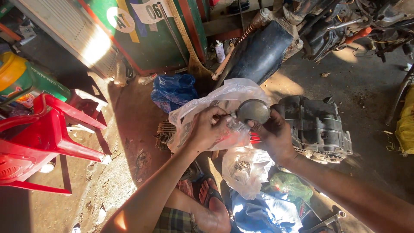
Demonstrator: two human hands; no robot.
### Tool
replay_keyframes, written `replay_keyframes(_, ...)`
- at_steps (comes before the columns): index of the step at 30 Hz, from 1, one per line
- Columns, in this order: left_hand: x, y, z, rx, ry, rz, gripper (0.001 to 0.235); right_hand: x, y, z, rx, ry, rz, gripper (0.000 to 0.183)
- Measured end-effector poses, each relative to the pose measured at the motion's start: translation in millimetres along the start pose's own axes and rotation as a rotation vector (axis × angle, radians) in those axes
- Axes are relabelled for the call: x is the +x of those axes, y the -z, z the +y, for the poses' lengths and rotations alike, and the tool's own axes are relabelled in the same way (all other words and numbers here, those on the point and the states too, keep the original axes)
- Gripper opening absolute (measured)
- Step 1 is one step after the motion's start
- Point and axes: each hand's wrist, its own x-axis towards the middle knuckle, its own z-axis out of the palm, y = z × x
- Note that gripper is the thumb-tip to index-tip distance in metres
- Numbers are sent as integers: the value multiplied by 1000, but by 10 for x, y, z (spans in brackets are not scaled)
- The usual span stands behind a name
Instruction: The person sits on the ground and works on a motorcycle engine, using a wrench to tighten bolts and a cloth to wipe the engine casing. They then handle a piston, removing it from a plastic bag and inspecting it before placing it back.
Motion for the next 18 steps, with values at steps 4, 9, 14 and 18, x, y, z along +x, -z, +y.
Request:
replay_keyframes(4,-22,138,40,29,-43,82,20,62,108,76,-54,277,9,31)
replay_keyframes(9,-109,346,129,110,-114,80,21,196,560,428,-1640,665,-126,61)
replay_keyframes(14,-161,347,140,-1010,154,-244,21,-45,560,358,-1311,218,-527,32)
replay_keyframes(18,-117,328,65,-1054,113,-201,19,-196,570,329,-1040,331,-642,40)
